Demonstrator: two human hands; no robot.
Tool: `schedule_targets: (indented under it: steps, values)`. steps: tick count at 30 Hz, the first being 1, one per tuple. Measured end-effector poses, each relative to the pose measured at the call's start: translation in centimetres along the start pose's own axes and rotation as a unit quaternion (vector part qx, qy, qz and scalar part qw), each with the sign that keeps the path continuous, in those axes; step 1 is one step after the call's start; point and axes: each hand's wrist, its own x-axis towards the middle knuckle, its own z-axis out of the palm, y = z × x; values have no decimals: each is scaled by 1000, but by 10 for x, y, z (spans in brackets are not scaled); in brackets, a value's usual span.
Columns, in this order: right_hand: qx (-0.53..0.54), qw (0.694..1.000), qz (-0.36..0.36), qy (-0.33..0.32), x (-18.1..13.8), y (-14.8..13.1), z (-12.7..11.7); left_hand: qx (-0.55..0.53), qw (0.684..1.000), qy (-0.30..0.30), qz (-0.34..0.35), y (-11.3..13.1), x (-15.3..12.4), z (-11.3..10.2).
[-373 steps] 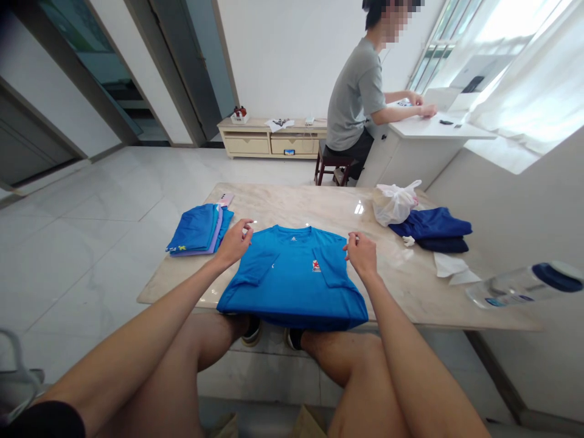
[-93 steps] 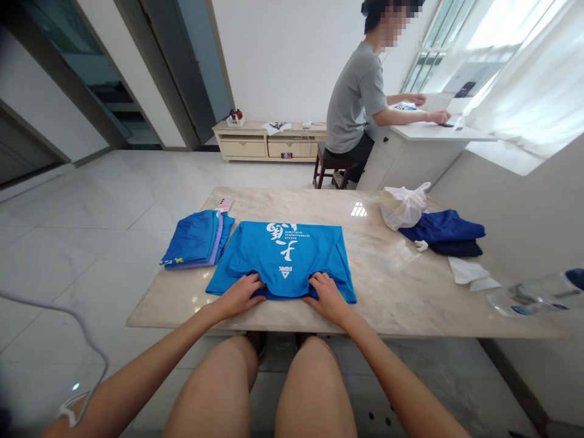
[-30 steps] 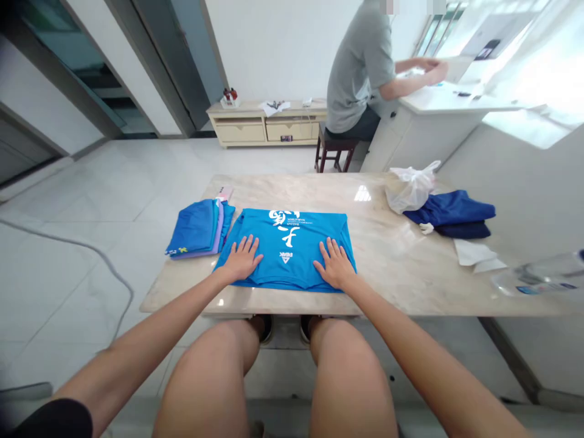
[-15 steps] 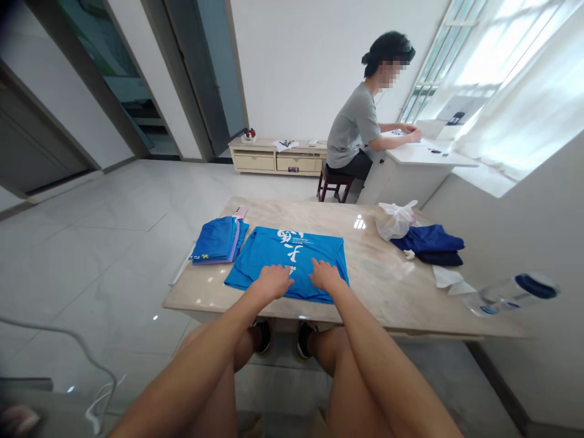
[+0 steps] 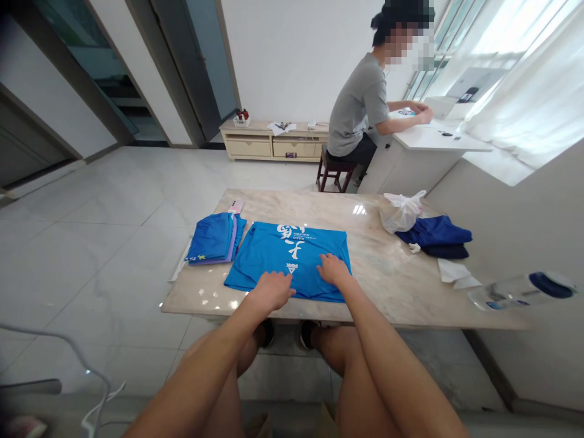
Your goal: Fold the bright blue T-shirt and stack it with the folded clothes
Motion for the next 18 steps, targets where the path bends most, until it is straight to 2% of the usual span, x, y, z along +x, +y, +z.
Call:
schedule_targets:
  steps: [7, 13, 16, 18]
  values:
    - [-19, 999, -4, -39, 11, 18, 20, -13, 999, 35, -6, 18, 2, 9]
    - [-40, 996, 63, -40, 20, 32, 27, -9, 999, 46, -18, 39, 11, 24]
    - [-32, 998, 39, -23, 21, 45, 29, -3, 998, 64, -1, 42, 15, 31]
    - [-28, 999, 20, -18, 17, 54, 30, 2, 998, 56, 1, 42, 17, 35]
